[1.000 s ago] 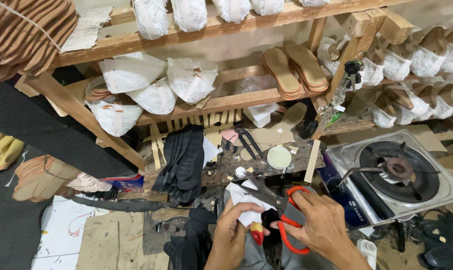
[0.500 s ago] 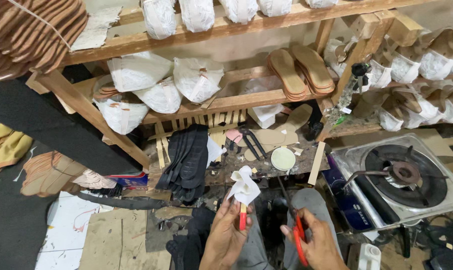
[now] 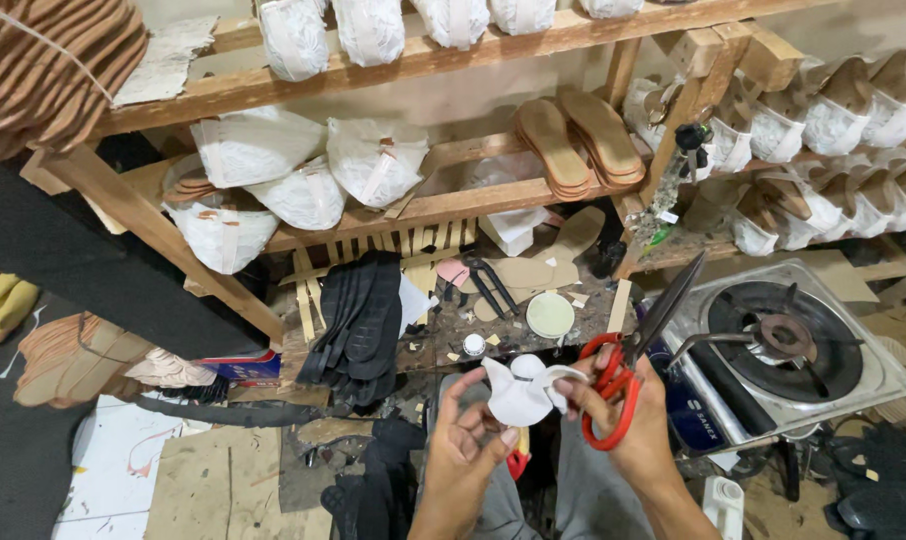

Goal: The person sits on the floor of a shoe workshop and applies adhesive from a small bottle onto the tread side of black rubber shoe soles using a brush-tipped applicator, working on one sole at a time. They occasionally pick up a new sole from a stack and use red-handled scissors to trim the applicator tip.

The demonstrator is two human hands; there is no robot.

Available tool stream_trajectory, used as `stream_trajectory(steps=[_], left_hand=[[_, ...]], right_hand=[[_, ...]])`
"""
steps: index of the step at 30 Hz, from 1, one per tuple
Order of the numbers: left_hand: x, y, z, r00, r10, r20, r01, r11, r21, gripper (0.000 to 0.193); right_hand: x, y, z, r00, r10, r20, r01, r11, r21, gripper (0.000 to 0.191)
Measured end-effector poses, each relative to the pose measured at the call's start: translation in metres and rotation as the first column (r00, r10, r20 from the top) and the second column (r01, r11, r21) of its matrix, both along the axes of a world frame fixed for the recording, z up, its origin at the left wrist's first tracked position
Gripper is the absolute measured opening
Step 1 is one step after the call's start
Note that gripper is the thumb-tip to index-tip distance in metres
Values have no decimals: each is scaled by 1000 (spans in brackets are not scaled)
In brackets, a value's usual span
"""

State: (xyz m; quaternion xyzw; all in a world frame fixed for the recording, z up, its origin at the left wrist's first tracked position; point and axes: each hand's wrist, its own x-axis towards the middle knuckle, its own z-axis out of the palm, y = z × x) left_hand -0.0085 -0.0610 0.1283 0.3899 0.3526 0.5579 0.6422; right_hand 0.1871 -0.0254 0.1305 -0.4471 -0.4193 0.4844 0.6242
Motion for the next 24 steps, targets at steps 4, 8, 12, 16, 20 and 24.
stream_trajectory(steps=[4, 8, 12, 16, 20, 24], left_hand=[[-9, 7, -12, 958, -30, 285, 93, 973, -210, 60], [-23, 20, -20, 899, 20, 438, 88, 970, -225, 55], [-25, 28, -18, 886, 69, 458, 59, 964, -260, 52], [-12, 21, -11, 927, 42, 372, 85, 944, -318, 48], [-3, 12, -5, 945, -13, 326, 117, 946, -302, 47], [-6, 12, -3, 953, 21, 301, 61, 964, -259, 47]], right_hand=[[12, 2, -17, 998, 58, -24, -58, 998, 15, 27], [22, -12, -29, 877, 192, 441, -148, 980, -131, 47], [9, -33, -30, 551, 147, 821, -114, 988, -100, 83], [-5, -36, -17, 495, 39, 868, -52, 999, -16, 85], [-4, -24, 3, 466, -97, 879, -66, 988, 143, 87], [4, -17, 9, 390, -70, 918, -129, 983, 130, 88]])
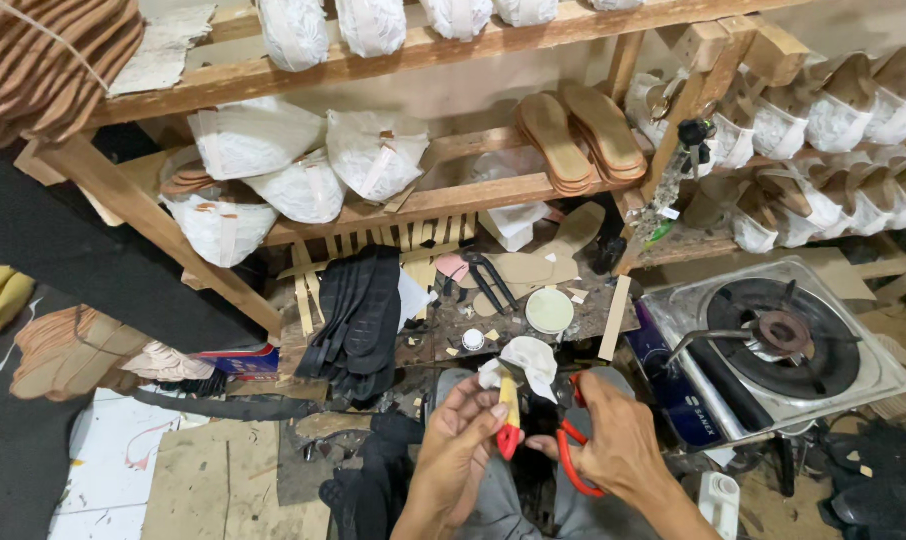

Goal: The person sits on the floor of a shoe workshop and applies adhesive from a small bottle onto the tread side of black rubber shoe soles using a brush-tipped applicator, working on one sole at a time. They occasionally pick up a new sole from a stack and use red-handled scissors to trim the applicator tip.

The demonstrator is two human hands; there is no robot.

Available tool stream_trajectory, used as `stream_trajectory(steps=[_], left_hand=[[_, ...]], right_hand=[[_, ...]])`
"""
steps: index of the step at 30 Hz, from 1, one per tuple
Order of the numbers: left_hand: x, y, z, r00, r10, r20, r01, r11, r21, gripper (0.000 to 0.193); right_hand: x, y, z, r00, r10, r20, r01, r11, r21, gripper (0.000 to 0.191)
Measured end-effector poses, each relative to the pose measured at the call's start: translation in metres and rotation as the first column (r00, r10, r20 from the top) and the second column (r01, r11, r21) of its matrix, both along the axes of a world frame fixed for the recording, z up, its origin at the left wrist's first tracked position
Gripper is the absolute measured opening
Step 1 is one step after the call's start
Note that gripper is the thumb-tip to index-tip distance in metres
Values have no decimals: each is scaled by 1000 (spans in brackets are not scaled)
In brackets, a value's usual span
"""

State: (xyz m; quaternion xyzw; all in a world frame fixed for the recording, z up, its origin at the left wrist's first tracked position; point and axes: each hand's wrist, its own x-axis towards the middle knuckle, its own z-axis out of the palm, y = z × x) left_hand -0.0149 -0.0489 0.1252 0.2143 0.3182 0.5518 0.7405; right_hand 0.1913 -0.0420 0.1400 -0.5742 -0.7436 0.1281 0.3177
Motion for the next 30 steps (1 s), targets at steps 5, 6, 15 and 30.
stream_trajectory(steps=[5, 6, 15, 30], left_hand=[[-4, 3, 0, 993, 77, -90, -79, 997, -19, 55], [-4, 3, 0, 991, 80, -111, -83, 996, -27, 56], [-5, 13, -5, 928, 253, -272, -206, 960, 190, 60], [16, 1, 24, 651, 445, -615, -238, 889, 392, 73]], right_hand=[[12, 3, -17, 999, 17, 36, -16, 1000, -10, 71], [14, 4, -22, 999, 10, 39, -10, 1000, -5, 68], [20, -3, -13, 991, 27, 128, -38, 996, 84, 70], [2, 9, -8, 951, -50, 306, 102, 982, -156, 74]])
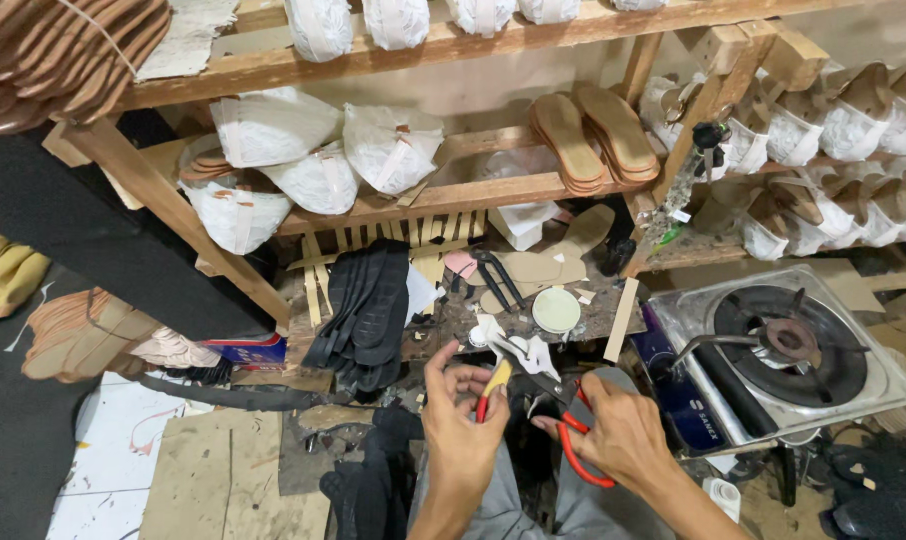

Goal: The person sits on the floor of a shoe workshop and applies adhesive from a small bottle onto the tread side of black rubber shoe soles using a brush-tipped applicator, working on one sole at a time. They occasionally pick up a new sole from a stack and use red-handled scissors to trim the applicator tip.

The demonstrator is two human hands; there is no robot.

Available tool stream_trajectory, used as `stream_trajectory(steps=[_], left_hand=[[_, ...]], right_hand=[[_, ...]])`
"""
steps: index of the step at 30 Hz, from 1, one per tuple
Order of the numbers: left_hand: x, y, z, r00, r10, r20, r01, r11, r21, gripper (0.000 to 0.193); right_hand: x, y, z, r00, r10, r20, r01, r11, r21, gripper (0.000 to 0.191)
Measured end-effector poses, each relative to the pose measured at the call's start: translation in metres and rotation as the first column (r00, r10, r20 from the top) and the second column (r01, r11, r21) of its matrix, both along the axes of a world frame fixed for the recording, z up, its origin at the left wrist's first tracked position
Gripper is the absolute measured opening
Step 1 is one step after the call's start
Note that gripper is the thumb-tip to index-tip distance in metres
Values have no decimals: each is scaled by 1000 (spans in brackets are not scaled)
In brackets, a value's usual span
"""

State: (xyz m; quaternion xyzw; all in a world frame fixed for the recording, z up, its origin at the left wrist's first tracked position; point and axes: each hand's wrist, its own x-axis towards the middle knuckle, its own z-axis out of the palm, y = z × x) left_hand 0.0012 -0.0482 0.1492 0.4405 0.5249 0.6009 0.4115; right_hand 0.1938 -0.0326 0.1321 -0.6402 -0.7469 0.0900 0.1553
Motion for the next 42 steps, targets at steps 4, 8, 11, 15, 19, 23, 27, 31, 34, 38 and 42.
stream_trajectory(steps=[4, 8, 11, 15, 19, 23, 27, 31, 34, 38, 42], left_hand=[[0, -2, 8, 989, 53, -137, -62, 996, -67, 66], [1, -4, 7, 966, 80, -247, -86, 996, -13, 58], [4, -7, 2, 962, 76, -261, -54, 995, 87, 53], [6, -11, -3, 937, 94, -336, -51, 990, 135, 45], [-1, -13, -1, 859, 241, -451, -45, 915, 402, 21], [-12, -13, 2, 828, 276, -488, -65, 912, 405, 17], [-25, -12, 3, 856, 257, -448, -98, 932, 348, 16], [-31, -15, 1, 908, 197, -369, -95, 956, 276, 13], [-29, -18, 0, 904, 208, -373, -110, 957, 267, 14], [-23, -19, 0, 911, 188, -368, -104, 966, 234, 13], [-18, -21, 1, 917, 144, -371, -60, 972, 227, 11]], right_hand=[[0, -6, -6, 992, -68, 109, 93, 966, -241, 72], [-6, -13, 1, 997, 11, -80, -10, 1000, 20, 84], [-12, -11, 10, 995, -9, -100, 12, 1000, 25, 84], [-16, -4, 14, 996, -37, -86, 36, 999, -17, 83], [-14, -1, 5, 991, -10, -134, 3, 999, -47, 70], [-7, -1, -7, 979, -2, -202, -21, 994, -112, 64], [5, -9, -14, 971, -39, -237, -13, 977, -213, 62], [8, -25, -20, 991, -57, -123, 25, 969, -246, 69], [1, -32, -22, 987, 8, -160, -20, 997, -78, 74], [-9, -28, -15, 992, -11, -128, 8, 1000, -22, 79], [-17, -22, -6, 993, 25, -117, -15, 996, 88, 80]])
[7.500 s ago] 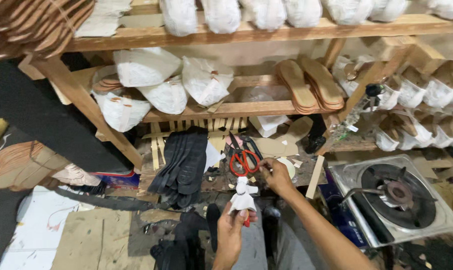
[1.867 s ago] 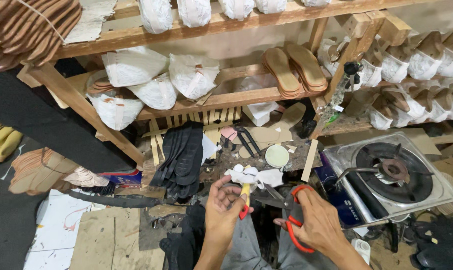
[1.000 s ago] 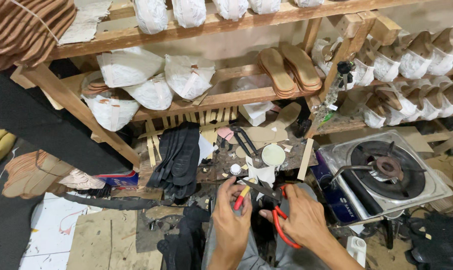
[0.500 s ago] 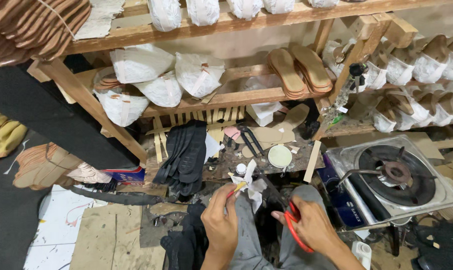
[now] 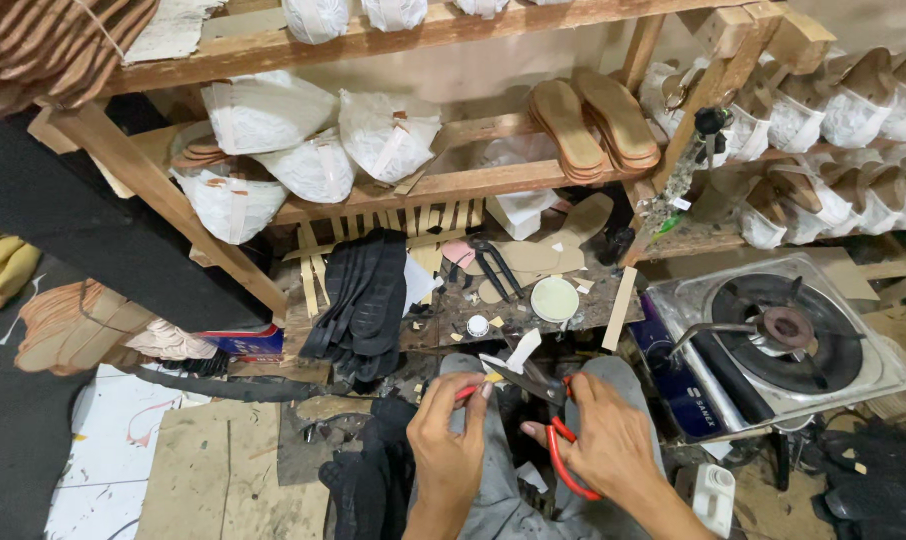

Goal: The person sits on the floor of a shoe workshop and applies adhesive from a small bottle onto the tread side of black rubber shoe soles using a brush-tipped applicator, working on one sole at a time. They occasionally pick up a new sole from a stack and use red-handled scissors to trim the applicator tip.

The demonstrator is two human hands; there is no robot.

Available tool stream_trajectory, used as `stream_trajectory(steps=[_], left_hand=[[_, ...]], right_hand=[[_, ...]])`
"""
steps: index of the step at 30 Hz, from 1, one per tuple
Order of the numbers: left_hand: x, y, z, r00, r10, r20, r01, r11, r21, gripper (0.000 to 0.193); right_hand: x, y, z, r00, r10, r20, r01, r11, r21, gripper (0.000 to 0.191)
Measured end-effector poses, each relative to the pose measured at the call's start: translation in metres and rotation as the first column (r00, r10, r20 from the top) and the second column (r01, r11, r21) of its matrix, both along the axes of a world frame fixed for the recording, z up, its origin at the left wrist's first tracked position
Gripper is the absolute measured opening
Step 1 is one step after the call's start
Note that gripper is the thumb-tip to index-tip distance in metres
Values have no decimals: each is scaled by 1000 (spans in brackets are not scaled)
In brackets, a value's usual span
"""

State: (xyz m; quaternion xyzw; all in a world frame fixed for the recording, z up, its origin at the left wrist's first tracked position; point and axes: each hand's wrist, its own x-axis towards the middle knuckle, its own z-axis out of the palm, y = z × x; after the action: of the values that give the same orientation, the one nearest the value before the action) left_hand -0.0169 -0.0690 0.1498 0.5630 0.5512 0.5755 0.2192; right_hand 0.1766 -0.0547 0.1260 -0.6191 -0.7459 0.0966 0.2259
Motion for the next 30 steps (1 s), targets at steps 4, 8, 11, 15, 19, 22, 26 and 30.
stream_trajectory(steps=[4, 8, 11, 15, 19, 22, 26, 30], left_hand=[[1, -1, 2, 1000, 5, 11, -5, 1000, 8, 12], [-1, 0, 2, 999, 37, -2, -37, 999, 3, 12], [-3, 1, 1, 998, 67, -20, -67, 998, 16, 16], [-1, 1, -3, 993, 79, -92, -70, 993, 99, 20], [8, -1, -9, 997, 25, -75, -22, 998, 50, 22], [12, -5, -11, 996, -6, -89, 13, 997, 72, 22], [7, -9, -11, 995, -2, -102, 8, 999, 52, 23], [0, -8, -10, 990, 34, -139, -22, 996, 87, 28]], right_hand=[[-4, 2, 2, 1000, -12, 8, 13, 993, -117, 76], [-2, 2, 0, 1000, -4, -30, -1, 983, -186, 68], [2, 0, 0, 997, -65, -29, 52, 942, -331, 65], [2, -2, 4, 998, -10, -60, -1, 982, -190, 67], [-9, -1, 7, 998, 25, -54, -28, 998, -56, 79], [-16, 3, 7, 999, -28, -34, 26, 999, -47, 74], [-18, 6, 0, 999, -49, -14, 46, 983, -177, 71], [-14, 4, -14, 999, -8, -37, 1, 983, -182, 65]])
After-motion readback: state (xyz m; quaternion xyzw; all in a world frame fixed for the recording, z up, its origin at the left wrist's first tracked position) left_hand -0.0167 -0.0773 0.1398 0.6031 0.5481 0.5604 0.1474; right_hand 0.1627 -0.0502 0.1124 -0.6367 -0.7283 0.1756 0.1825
